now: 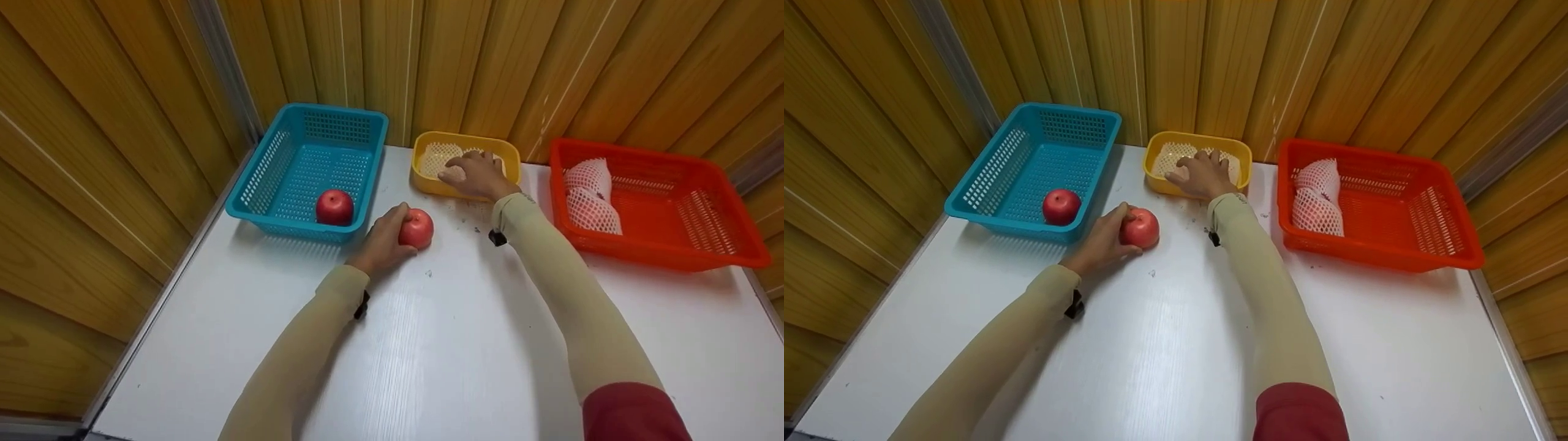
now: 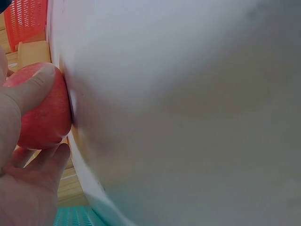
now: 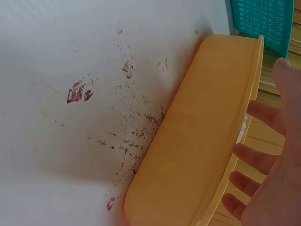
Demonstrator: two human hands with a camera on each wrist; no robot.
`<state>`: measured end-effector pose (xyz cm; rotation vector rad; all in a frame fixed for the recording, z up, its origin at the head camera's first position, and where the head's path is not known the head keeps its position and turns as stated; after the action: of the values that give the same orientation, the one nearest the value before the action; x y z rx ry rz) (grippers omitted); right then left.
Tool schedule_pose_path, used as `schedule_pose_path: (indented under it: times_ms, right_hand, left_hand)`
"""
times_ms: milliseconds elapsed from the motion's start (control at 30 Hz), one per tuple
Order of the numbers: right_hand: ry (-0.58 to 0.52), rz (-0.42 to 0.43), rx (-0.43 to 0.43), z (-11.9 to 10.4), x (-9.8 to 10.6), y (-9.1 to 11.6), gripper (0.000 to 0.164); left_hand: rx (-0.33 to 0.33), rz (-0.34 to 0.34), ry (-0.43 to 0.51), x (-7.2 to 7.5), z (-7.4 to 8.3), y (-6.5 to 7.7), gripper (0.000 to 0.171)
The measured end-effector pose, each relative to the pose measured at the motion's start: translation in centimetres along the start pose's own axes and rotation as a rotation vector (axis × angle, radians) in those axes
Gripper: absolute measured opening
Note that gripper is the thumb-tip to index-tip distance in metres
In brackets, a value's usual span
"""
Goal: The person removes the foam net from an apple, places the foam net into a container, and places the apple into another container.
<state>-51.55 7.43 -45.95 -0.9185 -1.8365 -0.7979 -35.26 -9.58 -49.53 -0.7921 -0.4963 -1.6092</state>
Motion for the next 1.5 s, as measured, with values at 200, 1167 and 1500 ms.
schedule_pose_path:
  times_ms: [200,1167,1500]
  right_hand:
    - [0.007,0.039,0.035,-0.4,-0.2,0.2,0.074]
    - [0.054,0.227,0.209,-2.0,-2.0,2.5,0.082]
    - [0.041,0.224,0.230,-2.6,-2.4,3.3,0.081]
  left_hand:
    - [0.013,-0.024,0.015,0.0,0.0,0.0,0.072]
    - [-0.012,-0.041,-0.049,-0.1,1.8,-0.4,0.073]
    - [-0.063,-0.049,-0.034,1.4,3.9,-0.5,0.076]
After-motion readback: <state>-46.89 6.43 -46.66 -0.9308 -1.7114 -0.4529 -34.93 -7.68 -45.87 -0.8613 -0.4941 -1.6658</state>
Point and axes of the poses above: each hand's wrist, its own y-axis away from the middle knuckle, its own x-axis out of the back of the hand, z = x × y, the point moved 7 cm from there along -y, towards the middle knuckle, and after that the axes turned 1 degree about -z, right-handed, at the moved point
